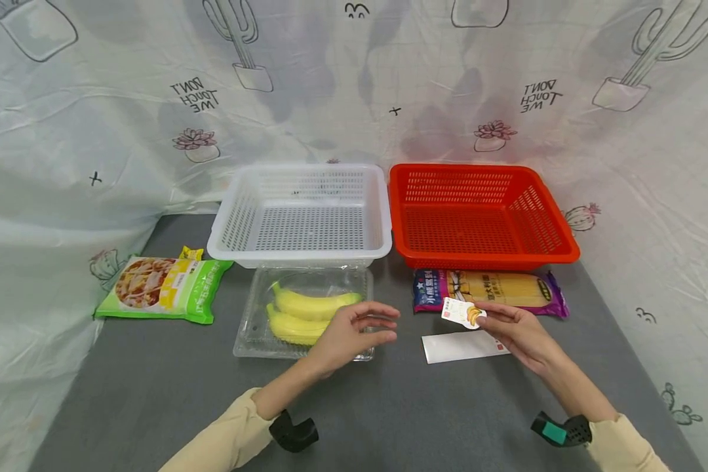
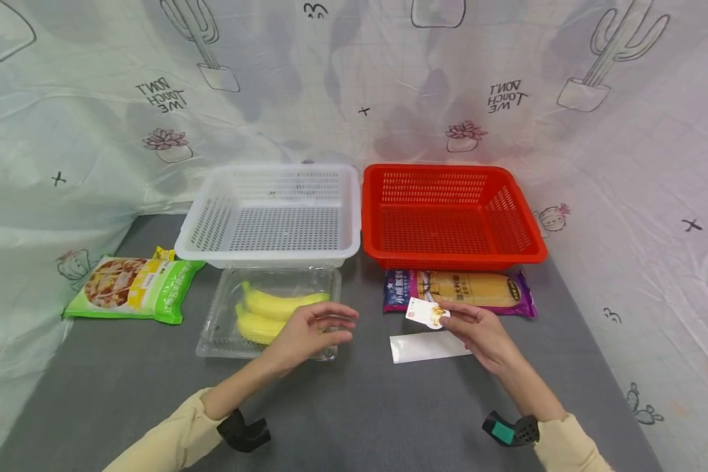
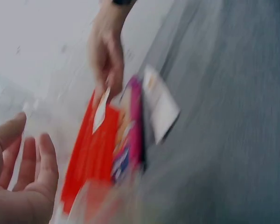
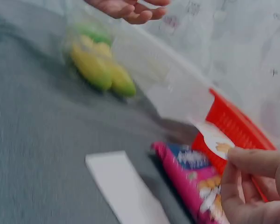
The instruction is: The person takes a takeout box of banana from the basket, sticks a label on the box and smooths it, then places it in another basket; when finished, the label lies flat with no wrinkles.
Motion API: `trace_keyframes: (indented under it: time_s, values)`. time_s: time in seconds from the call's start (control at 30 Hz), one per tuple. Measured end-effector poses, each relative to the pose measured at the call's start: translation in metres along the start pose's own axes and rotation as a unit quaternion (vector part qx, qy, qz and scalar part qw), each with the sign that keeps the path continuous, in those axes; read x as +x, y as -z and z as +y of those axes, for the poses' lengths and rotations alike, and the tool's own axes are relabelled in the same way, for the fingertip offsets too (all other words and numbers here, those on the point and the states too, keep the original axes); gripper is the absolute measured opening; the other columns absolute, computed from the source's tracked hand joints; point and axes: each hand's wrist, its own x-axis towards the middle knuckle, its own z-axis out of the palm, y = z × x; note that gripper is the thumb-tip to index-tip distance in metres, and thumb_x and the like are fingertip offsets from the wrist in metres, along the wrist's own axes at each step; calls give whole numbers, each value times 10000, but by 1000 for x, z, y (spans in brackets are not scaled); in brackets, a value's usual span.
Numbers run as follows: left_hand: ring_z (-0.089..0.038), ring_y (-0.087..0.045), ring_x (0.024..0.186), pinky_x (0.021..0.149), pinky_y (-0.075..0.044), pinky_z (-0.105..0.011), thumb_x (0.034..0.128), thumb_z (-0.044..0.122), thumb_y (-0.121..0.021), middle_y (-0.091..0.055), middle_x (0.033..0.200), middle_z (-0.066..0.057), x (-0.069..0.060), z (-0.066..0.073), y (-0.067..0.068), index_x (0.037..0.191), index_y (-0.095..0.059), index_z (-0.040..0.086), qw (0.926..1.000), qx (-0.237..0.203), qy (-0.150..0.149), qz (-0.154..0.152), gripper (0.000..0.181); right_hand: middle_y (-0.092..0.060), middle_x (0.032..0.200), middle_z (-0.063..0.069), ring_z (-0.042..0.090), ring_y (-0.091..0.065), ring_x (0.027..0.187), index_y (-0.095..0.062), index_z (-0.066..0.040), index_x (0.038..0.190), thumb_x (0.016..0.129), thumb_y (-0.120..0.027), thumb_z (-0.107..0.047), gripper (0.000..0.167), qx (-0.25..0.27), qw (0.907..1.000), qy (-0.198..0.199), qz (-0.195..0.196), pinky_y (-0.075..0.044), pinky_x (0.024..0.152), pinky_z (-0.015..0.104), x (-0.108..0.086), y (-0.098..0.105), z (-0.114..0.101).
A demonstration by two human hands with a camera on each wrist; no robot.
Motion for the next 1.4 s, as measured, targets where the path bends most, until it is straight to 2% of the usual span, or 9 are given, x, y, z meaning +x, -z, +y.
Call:
trace_keyframes:
  time_s: [0.13,0.3,0.43,0.6,0.83,0.93,1.07,1.27,1.4]
  values:
    - [-291,-599,1110,851,-536,-318,850,-11,-700,-635,1164,-124,-20,9,40,1167,-607,-69,9983,-85,-434,382,336,-587,1126,-12,85,-606,982,-687,-149,1157,924,-616,-10,280,-9,10000,-27,-8,-485,926,261,1,-14,-7]
    - [-204,-593,1111,864,-527,-300,846,-106,-653,-640,1151,-74,-55,12,97,1169,-589,-109,9886,160,-1150,954,329,-524,1181,17,95,-588,998,-614,-51,1264,919,-631,-25,347,-123,9999,-109,-7,-461,963,277,5,-32,-13]
    - [-121,-568,1151,917,-488,-266,833,-137,-649,-619,1207,-52,-83,10,136,1175,-586,-121,9805,714,-1133,1440,348,-509,1197,34,99,-583,1007,-600,-30,1281,923,-622,-20,358,-122,9999,-65,-94,-474,938,246,9,-42,-17]
    - [-52,-520,1206,970,-430,-234,812,-123,-679,-550,1312,-26,-104,-4,168,1172,-568,-153,9726,1515,-897,1522,379,-518,1184,35,96,-583,970,-615,-25,1259,917,-623,-3,342,-161,9997,10,-160,-488,912,235,16,-55,-18]
    - [-41,-258,1401,1023,-326,-119,770,-59,-748,-348,1510,-142,-114,-20,181,1209,-599,-84,9645,2307,-769,1031,465,-537,1182,93,137,-607,967,-563,42,1295,916,-625,-4,386,-128,9996,-99,-236,-493,914,262,26,-76,-20]
    - [-63,-200,1426,1031,-396,-269,772,11,-771,-244,1567,-107,-114,-23,181,1240,-607,-35,9625,2497,-525,918,498,-547,1183,107,149,-611,966,-593,37,1265,910,-628,10,358,-63,9996,-124,-250,-503,895,260,30,-84,-19]
    - [-159,-231,1424,928,-440,-504,754,76,-798,-192,1588,-70,-113,-26,179,1247,-629,19,9611,2590,-285,919,524,-539,1221,124,155,-598,985,-597,39,1259,901,-637,18,361,-57,9995,-167,-259,-479,939,296,36,-96,-18]
    - [-31,-360,1339,864,-518,-376,718,138,-826,-331,1533,-68,-113,-28,176,1222,-659,42,9482,2952,-408,1098,539,-544,1236,149,148,-591,980,-564,74,1276,888,-648,31,400,-279,9990,-188,-291,-447,987,342,50,-112,-17]
    - [-126,-465,1287,862,-521,-306,716,137,-825,-436,1466,-97,-112,-29,175,1212,-654,3,9491,2931,-553,1011,542,-566,1205,150,138,-601,945,-556,86,1275,887,-649,31,403,-341,9984,-177,-408,-508,886,258,61,-118,-19]
